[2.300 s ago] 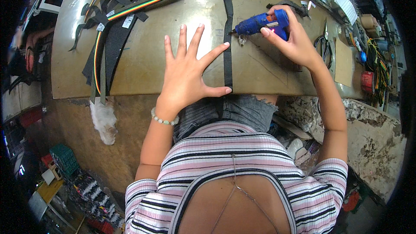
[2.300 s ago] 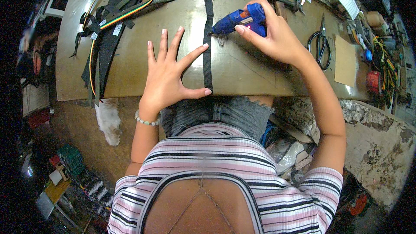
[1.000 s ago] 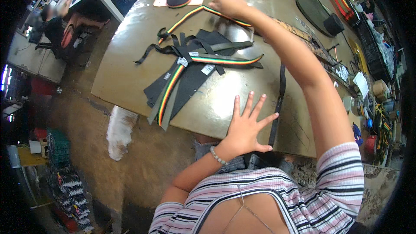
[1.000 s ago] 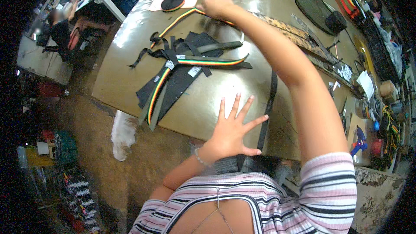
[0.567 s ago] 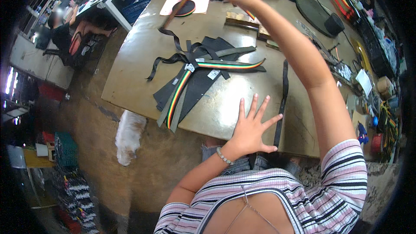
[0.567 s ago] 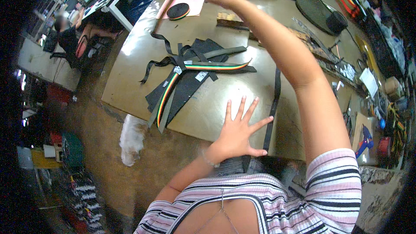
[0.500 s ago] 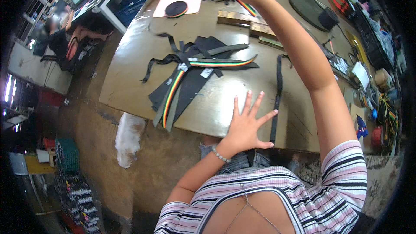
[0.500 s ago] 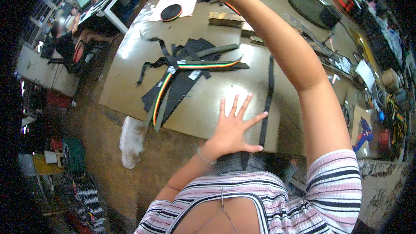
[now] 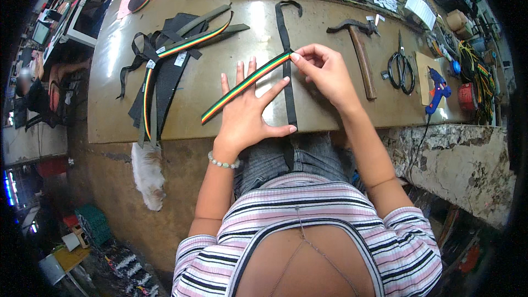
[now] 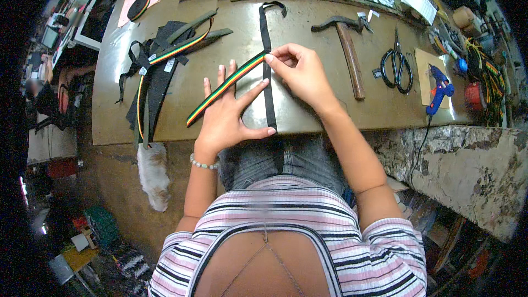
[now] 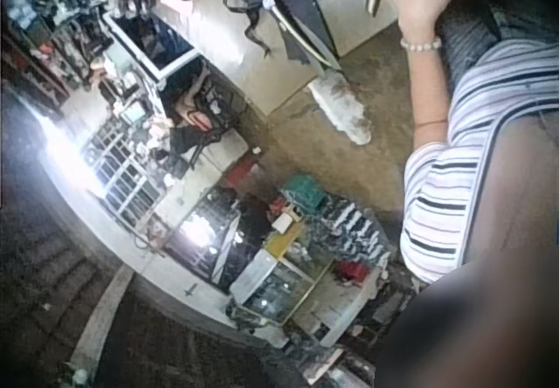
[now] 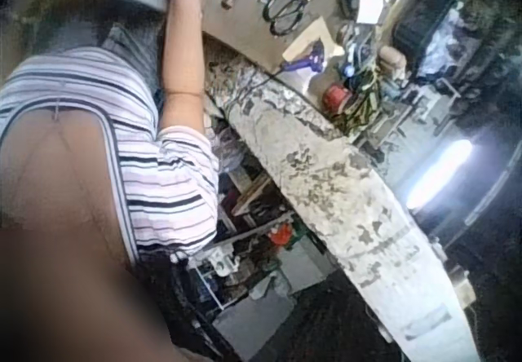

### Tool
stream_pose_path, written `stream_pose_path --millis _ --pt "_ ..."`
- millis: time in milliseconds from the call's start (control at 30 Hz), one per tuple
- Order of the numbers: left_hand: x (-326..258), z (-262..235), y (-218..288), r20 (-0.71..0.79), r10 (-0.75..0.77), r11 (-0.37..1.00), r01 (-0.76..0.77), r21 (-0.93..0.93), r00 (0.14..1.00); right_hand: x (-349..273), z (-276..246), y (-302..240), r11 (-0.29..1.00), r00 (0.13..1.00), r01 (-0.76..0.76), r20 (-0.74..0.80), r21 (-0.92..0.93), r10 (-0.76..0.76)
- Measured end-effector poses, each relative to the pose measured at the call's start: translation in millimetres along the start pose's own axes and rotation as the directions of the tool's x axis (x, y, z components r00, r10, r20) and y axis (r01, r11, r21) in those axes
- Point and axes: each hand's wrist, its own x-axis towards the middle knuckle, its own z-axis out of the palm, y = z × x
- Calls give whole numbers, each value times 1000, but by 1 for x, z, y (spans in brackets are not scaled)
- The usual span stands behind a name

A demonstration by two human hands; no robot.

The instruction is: The person uses a hot glue gun to attach a multicolored ribbon to a black strap on a workbench. They repeatedly apply glue, press the ribbon into place, and adjust the strap alignment. The person also handles small white rectangular pieces and places them on the strap.

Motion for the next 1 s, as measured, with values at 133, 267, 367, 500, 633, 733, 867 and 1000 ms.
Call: stream_pose_path --millis 133,267,367,500,633,733,867,1000 --pt "2 -1 2 13 -2 1000 2 1 1000 -9 7 33 908 940 187 -201 -374 -277" --pt "2 0 1 3 -8 1000 8 -17 1000 -10 13 41 760 883 283 -150 -586 -444" --pt "1 0 0 2 -3 1000 3 -28 1000 -8 15 41 766 882 281 -160 -579 -444" --pt "1 0 0 -13 4 999 -4 -43 1000 -8 16 40 774 898 242 -166 -586 -407" --pt "1 -2 1 -4 5 999 -6 -36 1000 -10 18 39 800 919 198 -177 -566 -353" --pt "1 -1 1 -7 6 999 -6 -33 1000 -9 18 37 815 928 189 -171 -548 -331" --pt "2 0 -1 3 5 999 -4 -38 1000 -8 18 36 782 908 262 -130 -565 -398" --pt "-1 -12 10 -4 2 1000 -2 -13 1000 -12 19 34 660 895 275 -64 -699 -441"
